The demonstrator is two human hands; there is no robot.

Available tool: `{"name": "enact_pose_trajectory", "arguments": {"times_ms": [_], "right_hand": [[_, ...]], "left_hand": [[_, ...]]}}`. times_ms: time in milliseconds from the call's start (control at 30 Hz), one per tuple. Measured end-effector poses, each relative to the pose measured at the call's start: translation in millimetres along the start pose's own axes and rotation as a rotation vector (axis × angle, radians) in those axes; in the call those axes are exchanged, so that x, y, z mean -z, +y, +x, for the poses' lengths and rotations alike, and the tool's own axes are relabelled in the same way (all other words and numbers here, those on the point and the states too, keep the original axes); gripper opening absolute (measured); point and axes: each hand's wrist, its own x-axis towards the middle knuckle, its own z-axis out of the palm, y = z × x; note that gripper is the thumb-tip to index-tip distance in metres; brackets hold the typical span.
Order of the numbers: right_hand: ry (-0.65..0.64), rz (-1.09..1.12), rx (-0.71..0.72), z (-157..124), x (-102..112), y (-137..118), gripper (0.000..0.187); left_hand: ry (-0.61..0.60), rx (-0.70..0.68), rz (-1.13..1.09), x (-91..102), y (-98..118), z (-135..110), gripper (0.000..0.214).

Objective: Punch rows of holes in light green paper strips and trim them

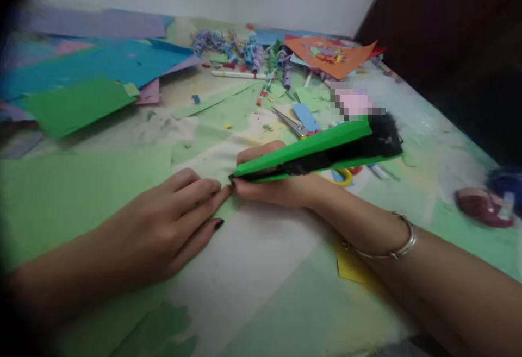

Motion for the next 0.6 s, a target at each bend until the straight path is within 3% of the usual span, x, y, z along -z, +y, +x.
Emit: {"name": "enact_pose_trajectory", "arguments": {"times_ms": [433,600], "right_hand": [[0.026,0.025,-0.024,1.3,-2.2,0.7,0.016],[0.078,0.144,-0.067,0.2,-0.2,2.2,0.017]], "left_hand": [[0.001,0.030,-0.020,1.4,1.9,3.0,0.027],[0.039,0.202,-0.250,-0.9,-4.3,-4.5,0.032]]}}
